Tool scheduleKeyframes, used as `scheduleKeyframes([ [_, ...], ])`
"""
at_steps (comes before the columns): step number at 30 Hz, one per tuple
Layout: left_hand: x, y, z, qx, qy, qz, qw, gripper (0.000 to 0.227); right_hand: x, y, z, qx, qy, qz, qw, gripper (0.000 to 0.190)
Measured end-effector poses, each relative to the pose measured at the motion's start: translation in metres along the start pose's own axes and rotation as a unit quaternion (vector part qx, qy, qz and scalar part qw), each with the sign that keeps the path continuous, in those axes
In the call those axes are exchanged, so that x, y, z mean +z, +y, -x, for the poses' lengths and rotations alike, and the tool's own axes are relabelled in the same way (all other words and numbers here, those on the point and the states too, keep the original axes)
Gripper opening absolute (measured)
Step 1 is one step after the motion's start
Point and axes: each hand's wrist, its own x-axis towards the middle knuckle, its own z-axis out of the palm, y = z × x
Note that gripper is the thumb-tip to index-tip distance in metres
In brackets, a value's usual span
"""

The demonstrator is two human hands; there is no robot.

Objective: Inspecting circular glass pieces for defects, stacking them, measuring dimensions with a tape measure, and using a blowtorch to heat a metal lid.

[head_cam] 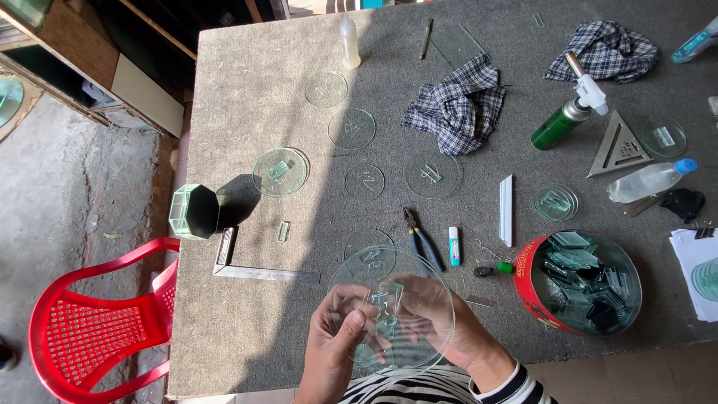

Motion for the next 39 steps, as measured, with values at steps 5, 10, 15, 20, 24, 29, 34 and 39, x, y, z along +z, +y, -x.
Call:
scheduleKeyframes([
  [5, -0.002, -0.002, 0.001, -0.009, 0.005, -0.016, 1.0, 0.043, -0.002, 0.004, -0.001, 0.005, 0.014, -0.007, 1.0, 0.046],
  [10, -0.002, 0.001, 0.001, -0.014, 0.006, -0.022, 1.0, 0.04, -0.002, 0.006, -0.001, 0.016, 0.03, -0.019, 0.999, 0.046],
  [15, -0.003, 0.001, 0.002, -0.021, 0.008, -0.012, 1.0, 0.04, 0.0, 0.008, 0.0, -0.009, 0.008, -0.007, 1.0, 0.04],
  [20, 0.0, 0.006, 0.003, -0.031, 0.015, -0.008, 0.999, 0.041, 0.005, 0.004, 0.0, -0.012, 0.009, 0.005, 1.0, 0.048],
  [24, 0.0, 0.006, 0.002, -0.035, 0.025, -0.004, 0.999, 0.041, 0.007, 0.003, 0.0, -0.012, 0.008, 0.01, 1.0, 0.044],
  [29, 0.0, 0.008, 0.003, -0.039, 0.024, -0.012, 0.999, 0.039, 0.009, 0.003, 0.001, -0.012, 0.012, 0.01, 1.0, 0.043],
  [34, -0.002, 0.007, 0.003, -0.044, 0.024, -0.017, 0.999, 0.038, 0.012, 0.003, 0.001, -0.017, 0.011, 0.022, 1.0, 0.044],
  [39, -0.002, 0.008, 0.003, -0.043, 0.028, -0.028, 0.998, 0.04, 0.013, 0.003, 0.002, -0.001, 0.025, 0.023, 0.999, 0.044],
])
